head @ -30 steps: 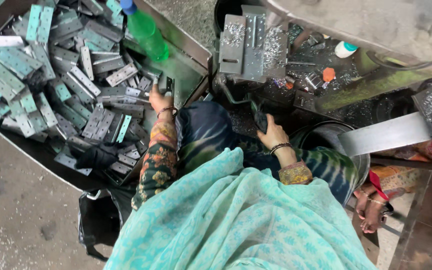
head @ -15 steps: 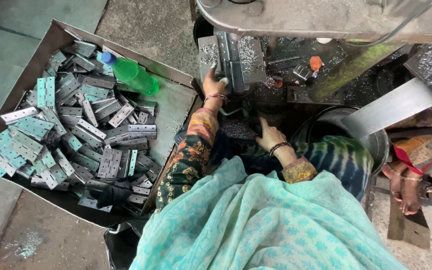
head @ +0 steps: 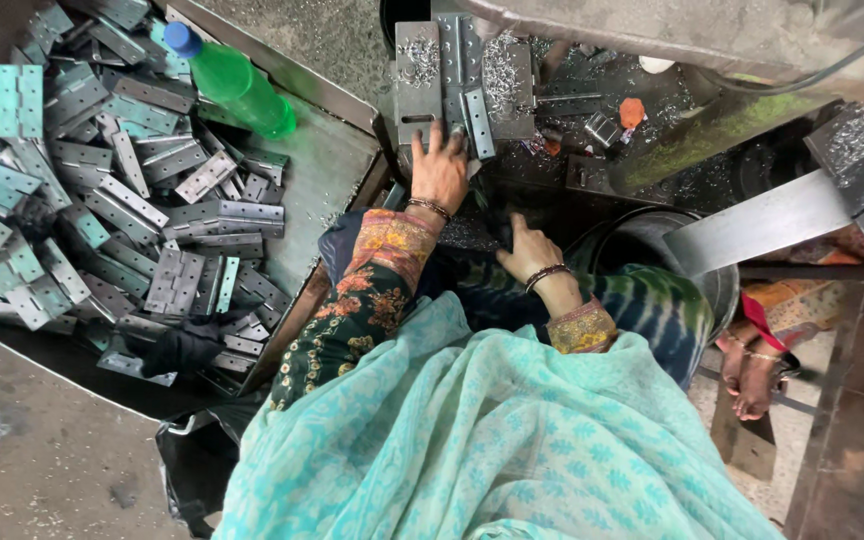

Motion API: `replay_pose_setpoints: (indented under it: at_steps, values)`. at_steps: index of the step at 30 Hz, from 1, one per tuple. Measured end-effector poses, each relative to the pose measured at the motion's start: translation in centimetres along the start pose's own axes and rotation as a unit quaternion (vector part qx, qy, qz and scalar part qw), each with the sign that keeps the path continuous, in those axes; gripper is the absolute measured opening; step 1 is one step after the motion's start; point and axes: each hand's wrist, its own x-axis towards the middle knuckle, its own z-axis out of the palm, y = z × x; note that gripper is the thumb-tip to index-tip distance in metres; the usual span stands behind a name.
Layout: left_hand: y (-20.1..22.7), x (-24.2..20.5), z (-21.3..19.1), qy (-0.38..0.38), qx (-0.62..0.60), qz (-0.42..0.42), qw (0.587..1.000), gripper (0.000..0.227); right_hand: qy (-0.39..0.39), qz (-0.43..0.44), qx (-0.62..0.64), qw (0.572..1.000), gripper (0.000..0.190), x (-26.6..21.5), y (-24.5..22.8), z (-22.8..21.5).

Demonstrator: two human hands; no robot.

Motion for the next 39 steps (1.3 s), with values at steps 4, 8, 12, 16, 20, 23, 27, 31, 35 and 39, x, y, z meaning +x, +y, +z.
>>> replay_pose_setpoints:
  at_steps: [4, 8, 12, 16, 20, 23, 27, 31, 35, 39]
  values:
    - [0.1, 0.0, -0.2, 0.019, 0.015, -0.027, 0.999, 0.041, -0.005, -0.002, -0.006, 1.000, 0.081, 0.1, -0.3, -0.5]
    - [0.2, 1.0, -1.1, -0.029, 0.023, -0.049, 0.998, 0.037, -0.004, -0.009, -0.017, 1.000, 0.079, 0.2, -0.3, -0.6]
    - [0.5, 1.5, -1.1, -0.050, 0.003, -0.067, 0.996, 0.035, -0.003, -0.009, -0.012, 1.000, 0.081, 0.2, -0.4, -0.2]
    - [0.3, 2.0, -0.5, -0.013, -0.009, -0.073, 0.997, 0.033, 0.005, -0.001, -0.009, 1.000, 0.081, -0.1, -0.2, 0.5]
    - [-0.3, 2.4, -0.2, 0.012, -0.016, -0.068, 0.998, 0.034, 0.004, 0.010, -0.004, 1.000, 0.081, 0.5, 0.6, 1.7]
    - [-0.6, 2.5, 0.0, 0.013, -0.022, -0.066, 0.997, 0.034, 0.023, 0.016, -0.011, 1.000, 0.081, 1.5, 2.3, 3.9]
    - [-0.5, 2.3, 0.4, -0.015, -0.020, -0.073, 0.997, 0.034, 0.089, 0.018, 0.019, 0.996, 0.085, 2.0, 4.5, 10.2]
    - [-1.1, 2.3, 0.8, 0.040, -0.027, -0.086, 0.995, 0.038, 0.130, 0.003, 0.049, 0.990, 0.087, 3.2, 5.5, 13.4]
    - [-1.0, 3.0, 1.6, 0.042, -0.028, -0.073, 0.996, 0.038, 0.124, -0.032, 0.048, 0.991, 0.088, 2.8, 5.3, 10.5]
    - [-1.4, 4.7, 2.0, -0.036, 0.010, -0.065, 0.997, 0.037, 0.065, -0.025, -0.001, 0.998, 0.082, 2.1, 4.1, 5.6]
